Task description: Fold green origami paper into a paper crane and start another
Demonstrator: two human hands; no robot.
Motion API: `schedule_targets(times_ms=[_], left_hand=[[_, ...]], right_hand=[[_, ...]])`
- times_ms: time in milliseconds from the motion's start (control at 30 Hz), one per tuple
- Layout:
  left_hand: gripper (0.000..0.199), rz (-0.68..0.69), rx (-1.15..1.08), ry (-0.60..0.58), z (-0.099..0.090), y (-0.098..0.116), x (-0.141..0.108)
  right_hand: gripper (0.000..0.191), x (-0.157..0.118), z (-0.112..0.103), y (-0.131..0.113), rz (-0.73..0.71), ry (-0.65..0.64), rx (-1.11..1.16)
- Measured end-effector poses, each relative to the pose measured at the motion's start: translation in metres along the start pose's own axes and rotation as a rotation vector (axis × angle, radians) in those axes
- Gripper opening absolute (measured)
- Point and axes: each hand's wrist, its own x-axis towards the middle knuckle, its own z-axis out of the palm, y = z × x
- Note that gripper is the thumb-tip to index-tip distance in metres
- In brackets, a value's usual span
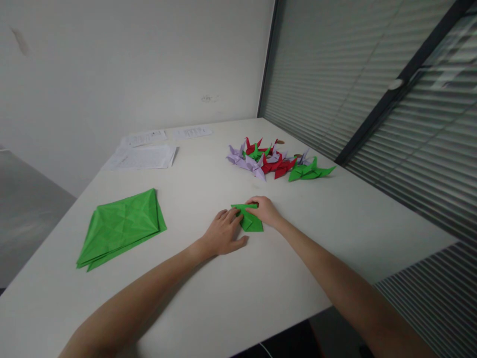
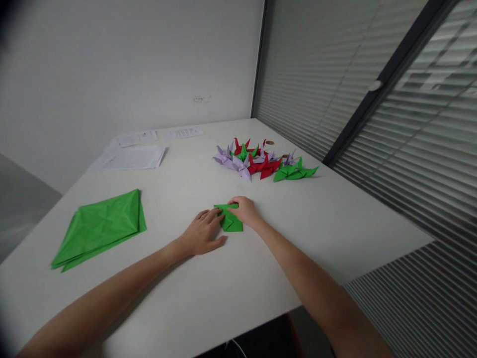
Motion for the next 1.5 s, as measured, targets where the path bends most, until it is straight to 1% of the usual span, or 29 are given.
schedule_targets(times_ms=[133,200,300,367,467,533,667,733,833,900,967,1100,1300,1433,1500], left_hand=[[0.060,-0.004,0.026,-0.014,0.000,0.000,0.001],[0.060,-0.007,0.025,-0.014,-0.001,0.001,0.001],[0.059,-0.015,0.032,-0.005,-0.001,0.001,0.000],[0.058,-0.022,0.040,-0.004,-0.001,0.001,0.000],[0.057,-0.022,0.044,-0.008,-0.001,-0.001,0.000],[0.057,-0.018,0.045,-0.007,-0.001,-0.002,0.001],[0.057,-0.022,0.036,-0.010,-0.001,-0.002,0.001],[0.056,-0.027,0.030,-0.008,-0.001,-0.001,0.001],[0.057,-0.030,0.023,-0.008,-0.001,-0.001,0.001],[0.057,-0.031,0.023,-0.010,-0.001,-0.001,0.001],[0.058,-0.027,0.026,-0.011,0.000,-0.002,0.000],[0.056,-0.014,0.013,0.000,0.001,-0.003,0.000],[0.053,0.001,-0.005,0.019,-0.001,-0.003,0.000],[0.052,-0.013,0.018,0.035,-0.003,-0.001,0.000],[0.048,-0.018,0.017,0.036,-0.003,-0.001,0.000]], right_hand=[[0.006,-0.003,0.000,-0.007,-0.079,0.037,-0.159],[0.005,-0.003,-0.001,-0.009,-0.130,0.032,-0.219],[0.003,-0.001,-0.003,-0.006,-0.173,0.011,-0.199],[0.002,0.002,-0.005,-0.001,-0.127,-0.003,-0.143],[0.014,0.005,-0.006,0.007,-0.010,-0.027,-0.105],[0.017,0.004,-0.006,0.010,0.004,-0.018,-0.112],[0.018,-0.003,-0.002,0.009,-0.083,0.082,-0.144],[0.017,-0.008,0.000,0.007,-0.150,0.104,-0.175],[0.011,-0.014,-0.001,0.004,-0.302,0.079,-0.204],[0.018,-0.016,-0.002,0.004,-0.408,0.046,-0.217],[0.022,-0.018,-0.004,0.005,-0.470,0.016,-0.255],[0.023,-0.019,-0.007,0.005,-0.519,-0.029,-0.365],[0.022,-0.022,-0.010,-0.003,-0.579,-0.076,-0.447],[0.023,-0.024,-0.010,-0.006,-0.620,-0.087,-0.576],[0.023,-0.024,-0.010,-0.006,-0.635,-0.084,-0.595]])
